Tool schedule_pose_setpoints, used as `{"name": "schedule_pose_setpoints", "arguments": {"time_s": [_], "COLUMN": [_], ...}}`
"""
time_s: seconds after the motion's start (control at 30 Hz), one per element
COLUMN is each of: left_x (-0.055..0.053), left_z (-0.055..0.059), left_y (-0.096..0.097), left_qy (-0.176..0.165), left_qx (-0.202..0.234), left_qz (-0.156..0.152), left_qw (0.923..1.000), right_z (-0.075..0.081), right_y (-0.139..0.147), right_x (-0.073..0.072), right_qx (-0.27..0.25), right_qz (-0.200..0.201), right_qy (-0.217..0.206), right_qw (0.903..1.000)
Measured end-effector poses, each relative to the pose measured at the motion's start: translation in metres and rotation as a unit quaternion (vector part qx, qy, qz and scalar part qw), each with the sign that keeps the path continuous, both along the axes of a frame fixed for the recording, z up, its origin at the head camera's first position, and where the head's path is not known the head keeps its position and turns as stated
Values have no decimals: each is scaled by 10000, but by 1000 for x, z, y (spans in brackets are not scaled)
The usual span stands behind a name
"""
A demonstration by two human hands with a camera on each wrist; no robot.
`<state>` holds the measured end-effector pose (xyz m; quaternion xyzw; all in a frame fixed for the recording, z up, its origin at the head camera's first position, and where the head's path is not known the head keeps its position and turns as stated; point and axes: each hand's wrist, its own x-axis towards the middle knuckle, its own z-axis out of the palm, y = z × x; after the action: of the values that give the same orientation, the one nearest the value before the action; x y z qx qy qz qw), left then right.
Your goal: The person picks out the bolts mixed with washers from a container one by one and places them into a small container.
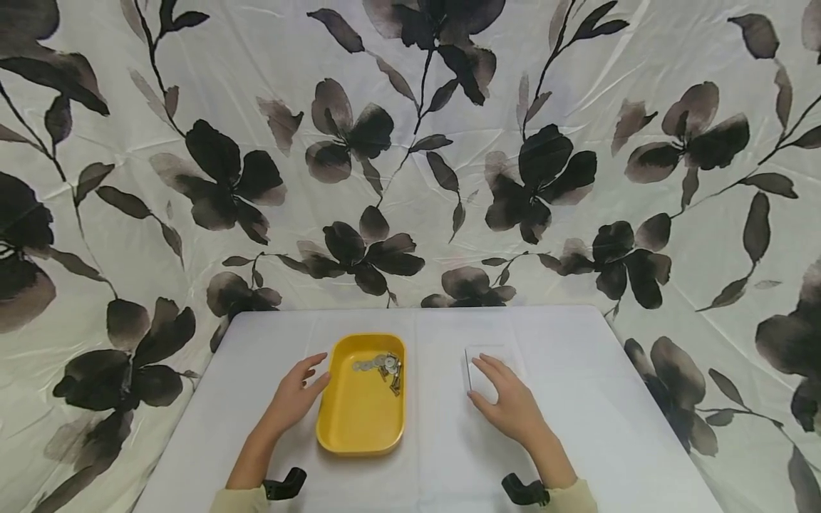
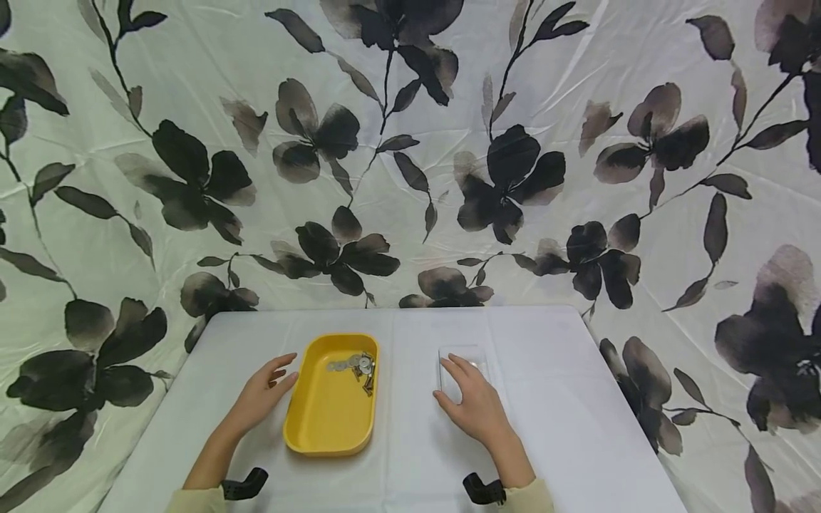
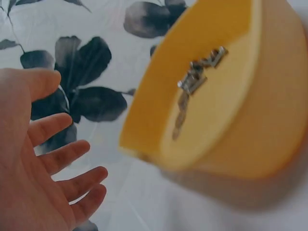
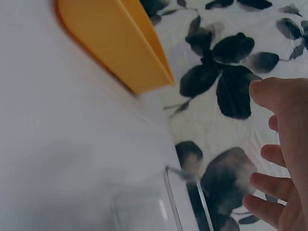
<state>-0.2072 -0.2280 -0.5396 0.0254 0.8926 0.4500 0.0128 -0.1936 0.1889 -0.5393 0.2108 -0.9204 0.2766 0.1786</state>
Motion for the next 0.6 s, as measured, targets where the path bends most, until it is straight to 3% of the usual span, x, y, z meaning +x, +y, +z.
{"name": "schedule_pose_setpoints", "arguments": {"time_s": [0.23, 0.43, 0.6], "left_x": [-3, -16, -27], "left_z": [13, 17, 16], "left_y": [11, 26, 40], "left_qy": [122, 182, 228], "left_qx": [196, 482, 379], "left_qz": [269, 276, 232], "left_qw": [9994, 9983, 9988], "right_z": [-9, -14, -24], "right_y": [-41, -67, -83], "right_x": [-3, -2, 1], "right_qx": [-435, -761, -972], "right_qz": [116, 109, 297], "right_qy": [-389, -1045, -1481], "right_qw": [9982, 9915, 9837]}}
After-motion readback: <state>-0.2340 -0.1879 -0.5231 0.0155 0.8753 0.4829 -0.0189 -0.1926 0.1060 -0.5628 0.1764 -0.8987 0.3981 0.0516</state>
